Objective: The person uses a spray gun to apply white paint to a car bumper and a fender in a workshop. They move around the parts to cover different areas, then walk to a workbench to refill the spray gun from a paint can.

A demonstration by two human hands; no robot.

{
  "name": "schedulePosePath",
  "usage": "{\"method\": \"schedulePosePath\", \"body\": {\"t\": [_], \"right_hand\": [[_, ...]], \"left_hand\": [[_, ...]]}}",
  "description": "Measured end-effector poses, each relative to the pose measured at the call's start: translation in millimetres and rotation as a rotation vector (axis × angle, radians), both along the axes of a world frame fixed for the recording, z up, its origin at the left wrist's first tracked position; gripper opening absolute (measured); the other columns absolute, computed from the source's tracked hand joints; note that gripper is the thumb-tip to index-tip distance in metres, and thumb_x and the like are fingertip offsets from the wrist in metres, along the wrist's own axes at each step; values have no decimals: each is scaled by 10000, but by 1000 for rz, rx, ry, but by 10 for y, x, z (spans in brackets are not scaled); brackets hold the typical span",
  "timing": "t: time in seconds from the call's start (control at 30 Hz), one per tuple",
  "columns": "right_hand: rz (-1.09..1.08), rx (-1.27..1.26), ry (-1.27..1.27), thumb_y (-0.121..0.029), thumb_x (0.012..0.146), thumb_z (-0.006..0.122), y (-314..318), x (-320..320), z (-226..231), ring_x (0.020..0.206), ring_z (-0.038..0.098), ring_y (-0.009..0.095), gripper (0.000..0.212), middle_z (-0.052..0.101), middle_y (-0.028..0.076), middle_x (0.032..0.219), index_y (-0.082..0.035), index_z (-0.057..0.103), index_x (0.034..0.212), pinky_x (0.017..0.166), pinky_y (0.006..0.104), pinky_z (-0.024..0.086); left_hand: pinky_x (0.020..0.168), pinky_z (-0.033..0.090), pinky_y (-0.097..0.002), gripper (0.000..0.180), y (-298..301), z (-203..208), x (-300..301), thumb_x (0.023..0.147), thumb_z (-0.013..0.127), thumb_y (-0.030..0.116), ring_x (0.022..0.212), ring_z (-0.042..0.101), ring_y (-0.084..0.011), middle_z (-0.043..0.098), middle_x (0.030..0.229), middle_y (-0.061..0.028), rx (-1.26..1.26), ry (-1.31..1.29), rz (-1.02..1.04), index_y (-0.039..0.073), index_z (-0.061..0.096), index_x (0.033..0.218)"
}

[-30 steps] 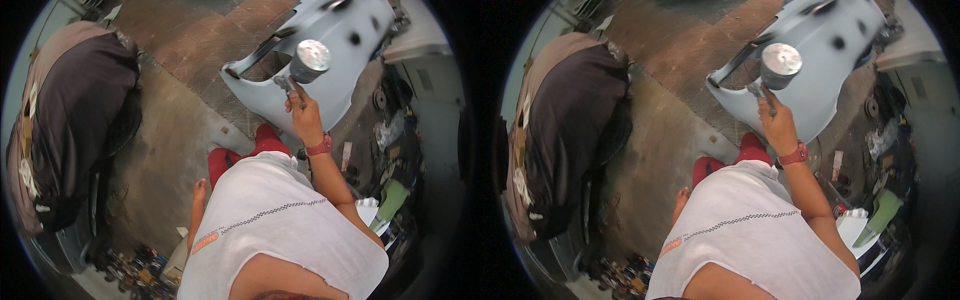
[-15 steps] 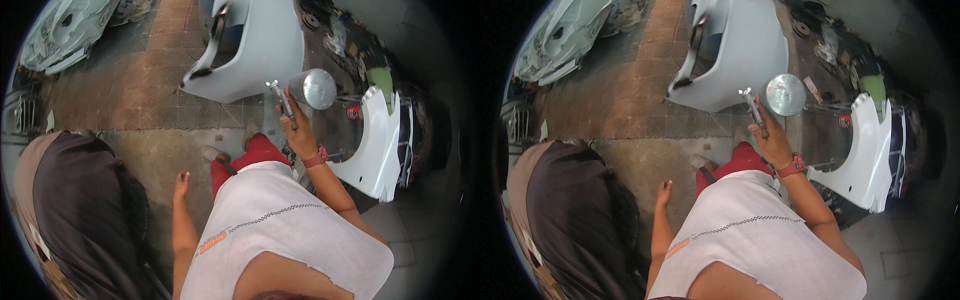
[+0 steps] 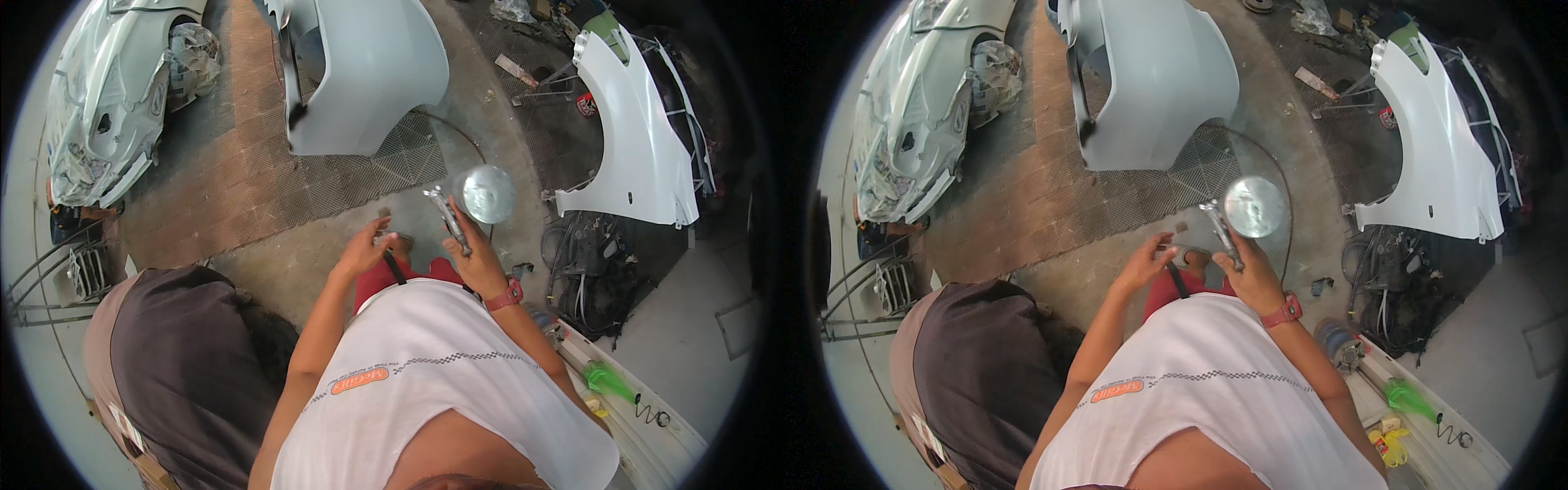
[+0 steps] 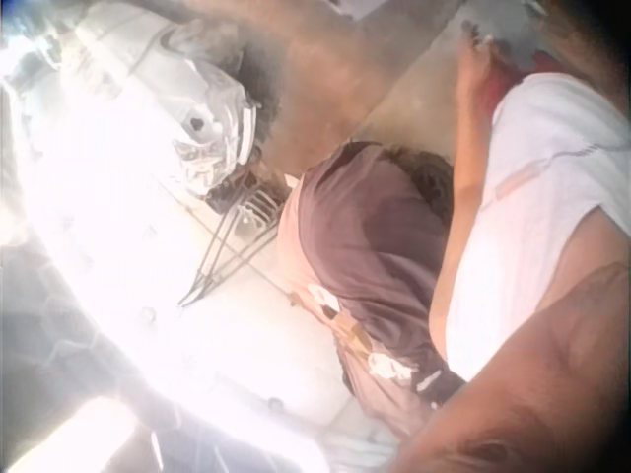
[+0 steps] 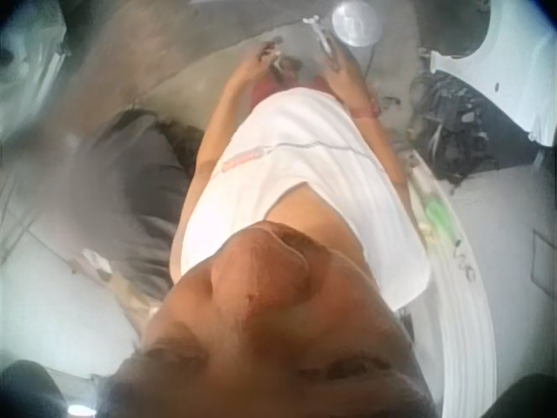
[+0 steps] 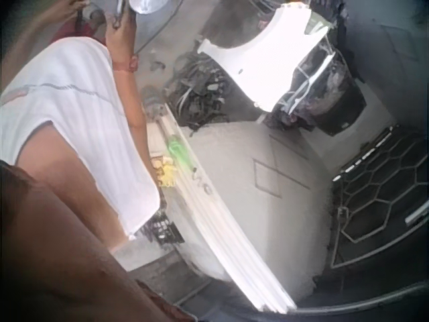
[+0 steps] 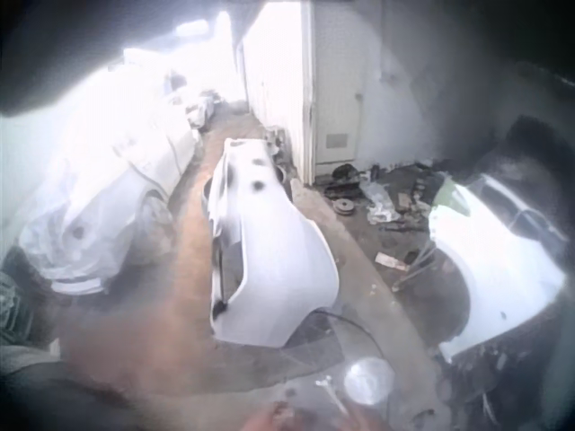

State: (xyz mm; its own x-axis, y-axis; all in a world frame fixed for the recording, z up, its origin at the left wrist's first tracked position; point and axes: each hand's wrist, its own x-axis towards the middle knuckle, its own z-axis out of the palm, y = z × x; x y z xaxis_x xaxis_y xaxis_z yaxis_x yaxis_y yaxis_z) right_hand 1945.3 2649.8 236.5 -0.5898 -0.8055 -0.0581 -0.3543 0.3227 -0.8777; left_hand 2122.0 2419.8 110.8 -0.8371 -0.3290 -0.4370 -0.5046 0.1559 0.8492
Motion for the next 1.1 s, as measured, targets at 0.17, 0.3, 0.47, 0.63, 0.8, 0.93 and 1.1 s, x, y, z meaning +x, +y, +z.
{"method": "schedulePosePath", "body": {"t": [0.17, 0.3, 0.47, 0.63, 0.8, 0.93, 1.1], "right_hand": [[-163, 5, -140, -187, 1073, 677, 1013, 371, -22, 1274, 678, 401, 718, 608, 266, 1512, -91, 352, 1706, 1067, 445, 534], [-134, 41, -170, -191, 1067, 688, 1665, 562, -47, 1189, 709, 387, 720, 636, 256, 1459, -85, 360, 1699, 1023, 457, 550], [114, 42, 37, -310, 1060, 699, 2162, 825, -153, 1255, 657, 466, 659, 638, 278, 1435, -49, 460, 1617, 1055, 497, 530], [409, 131, -22, -422, 1063, 674, 2293, 1238, 29, 1284, 622, 502, 624, 628, 298, 1438, -12, 560, 1520, 1049, 523, 528], [743, 178, -77, -390, 1086, 647, 2150, 1724, 148, 1363, 590, 489, 630, 600, 311, 1495, 0, 522, 1565, 1130, 497, 486], [1066, 73, 92, -326, 1104, 637, 1967, 2250, 131, 1292, 684, 363, 664, 638, 273, 1475, -21, 425, 1654, 1036, 416, 555], [1244, 383, -140, -335, 1141, 560, 2107, 2482, 618, 1067, 718, 184, 648, 685, 178, 1373, -10, 384, 1673, 697, 307, 602]], "left_hand": [[1065, 550, -429, 620, 745, 82, 90, 1068, 689, 402, 1240, 707, -351, 698, 1393, -225, -108, 10, -80, -4, 561, 1519], [996, 558, -448, 600, 1430, -228, 634, 1054, 701, 427, 1134, 733, -357, 732, 1258, -260, -71, 102, 158, -39, 626, 1424], [1132, 511, -470, 726, 2023, -997, 1945, 1015, 685, 570, 1334, 655, -426, 680, 1398, -312, -130, -381, 286, -53, 668, 1389], [1157, 501, -477, 792, 2625, -1315, 3500, 1000, 665, 612, 1369, 637, -431, 676, 1428, -299, 58, -854, 398, -53, 664, 1429], [1210, 445, -491, 849, 3396, -1292, 4086, 1023, 640, 617, 1477, 541, -408, 563, 1589, -267, 165, -713, 830, -50, 554, 1541], [1195, 462, -448, 678, 4169, -1139, 4222, 1051, 642, 535, 1397, 620, -372, 647, 1509, -227, 132, -438, 1181, 21, 621, 1491], [1178, 477, -439, 626, 6124, -879, 4205, 1059, 641, 515, 1379, 638, -334, 685, 1480, -166, 280, -428, 1472, 75, 619, 1504]]}}
